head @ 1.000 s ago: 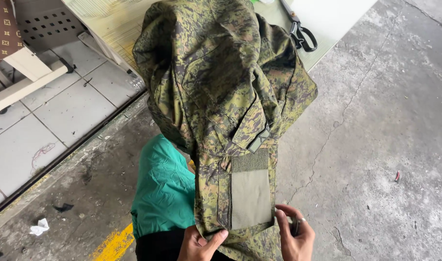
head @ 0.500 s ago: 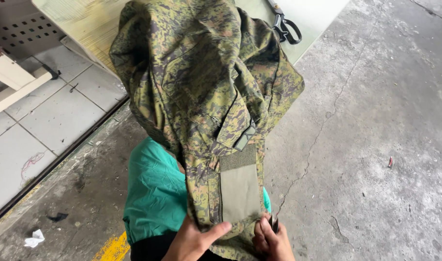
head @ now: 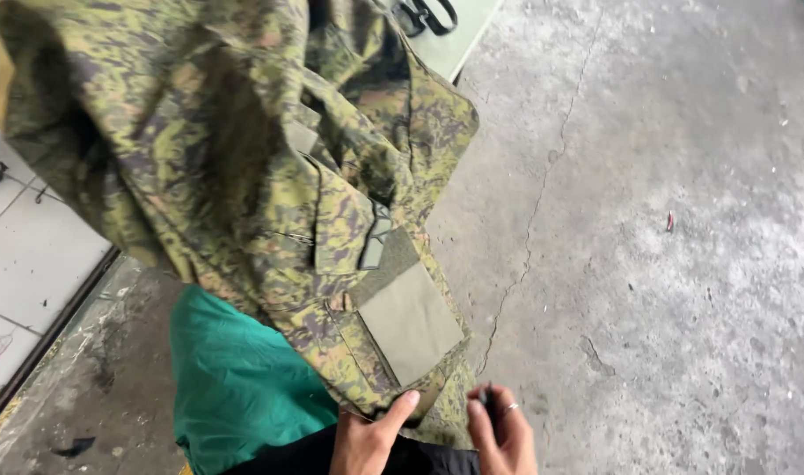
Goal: Trimming loose threads from a camouflage jacket using scissors at a workstation
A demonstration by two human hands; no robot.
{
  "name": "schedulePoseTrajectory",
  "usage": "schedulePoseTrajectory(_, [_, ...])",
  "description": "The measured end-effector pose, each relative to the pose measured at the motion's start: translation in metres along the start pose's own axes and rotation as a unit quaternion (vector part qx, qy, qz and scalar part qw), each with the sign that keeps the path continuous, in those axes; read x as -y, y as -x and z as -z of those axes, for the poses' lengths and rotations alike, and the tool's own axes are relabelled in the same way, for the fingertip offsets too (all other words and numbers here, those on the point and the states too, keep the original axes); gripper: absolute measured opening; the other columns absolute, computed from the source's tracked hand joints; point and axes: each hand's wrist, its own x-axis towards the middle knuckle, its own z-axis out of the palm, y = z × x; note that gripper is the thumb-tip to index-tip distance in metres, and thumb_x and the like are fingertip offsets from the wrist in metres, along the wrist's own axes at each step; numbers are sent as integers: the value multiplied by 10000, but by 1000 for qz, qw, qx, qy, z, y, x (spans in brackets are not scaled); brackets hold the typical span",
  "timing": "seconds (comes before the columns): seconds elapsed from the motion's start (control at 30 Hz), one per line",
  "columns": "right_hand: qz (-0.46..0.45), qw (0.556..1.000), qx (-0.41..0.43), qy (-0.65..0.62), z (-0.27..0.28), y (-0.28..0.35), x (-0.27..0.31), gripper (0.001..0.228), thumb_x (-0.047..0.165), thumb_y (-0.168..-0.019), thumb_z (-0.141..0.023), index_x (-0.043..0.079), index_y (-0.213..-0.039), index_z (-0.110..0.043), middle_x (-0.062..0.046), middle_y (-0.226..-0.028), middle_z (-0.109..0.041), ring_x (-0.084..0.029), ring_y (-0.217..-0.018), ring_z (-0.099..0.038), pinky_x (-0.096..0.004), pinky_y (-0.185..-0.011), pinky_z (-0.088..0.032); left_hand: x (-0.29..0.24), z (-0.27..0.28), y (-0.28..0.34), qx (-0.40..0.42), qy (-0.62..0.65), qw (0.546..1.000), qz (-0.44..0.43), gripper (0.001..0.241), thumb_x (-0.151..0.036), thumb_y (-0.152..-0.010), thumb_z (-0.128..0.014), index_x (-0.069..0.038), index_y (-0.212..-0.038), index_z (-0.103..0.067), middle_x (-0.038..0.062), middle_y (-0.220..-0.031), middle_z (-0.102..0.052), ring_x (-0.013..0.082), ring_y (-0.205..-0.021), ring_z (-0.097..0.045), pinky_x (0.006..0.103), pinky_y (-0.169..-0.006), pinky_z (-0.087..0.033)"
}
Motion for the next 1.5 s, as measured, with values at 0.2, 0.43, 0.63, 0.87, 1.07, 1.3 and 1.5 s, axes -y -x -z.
schedulePoseTrajectory(0.2, [98,958,106,246,-12,11,13,206,275,-695,-655,173,-870,-619,59,-578,-682,-35,-498,-563,-178,-511,-449,31,-7,-11,-35,3,995,-95,277,-150,-532,-822,-30,-771,-752,74,-868,-774,121,-895,-691,246,-857,-511])
schedulePoseTrajectory(0.43, [154,942,77,288,-33,19,42,133,301,-761,-615,171,-782,-597,55,-442,-556,-56,-327,-391,-232,-318,-327,40,-9,-10,-54,82,987,-124,289,-61,-515,-821,28,-753,-685,139,-784,-759,162,-769,-708,274,-725,-566])
schedulePoseTrajectory(0.63, [113,934,33,338,-31,20,36,148,359,-744,-617,233,-822,-614,65,-491,-639,-85,-355,-472,-227,-401,-413,37,-7,-8,-1,72,988,-135,316,-95,-546,-799,11,-833,-717,113,-856,-772,160,-828,-701,265,-787,-541])
schedulePoseTrajectory(0.87, [165,931,80,314,-28,15,38,169,324,-771,-597,177,-853,-589,33,-475,-609,-80,-315,-435,-238,-325,-370,34,-8,-4,-32,29,989,-139,338,-152,-537,-811,-3,-824,-713,100,-890,-761,148,-892,-694,250,-842,-525])
schedulePoseTrajectory(1.07, [39,940,29,339,-37,23,54,143,358,-730,-627,244,-816,-620,69,-543,-632,-81,-510,-495,-210,-509,-410,45,-15,-9,-41,54,973,-222,398,-123,-537,-812,10,-880,-659,116,-880,-741,160,-847,-691,264,-808,-539])
schedulePoseTrajectory(1.3, [154,949,63,268,-34,16,47,119,261,-764,-628,147,-765,-596,51,-414,-489,-62,-333,-324,-241,-333,-280,37,-14,-3,-87,-12,971,-223,512,-259,-553,-796,-26,-987,-657,116,-1066,-665,175,-1045,-606,278,-915,-465])
schedulePoseTrajectory(1.5, [43,980,49,186,-36,15,43,158,256,-750,-664,119,-706,-597,51,-485,-486,-46,-430,-343,-227,-395,-273,49,-19,-11,-96,0,974,-203,564,-266,-537,-802,-24,-1019,-638,125,-1095,-639,182,-1071,-589,287,-917,-468])
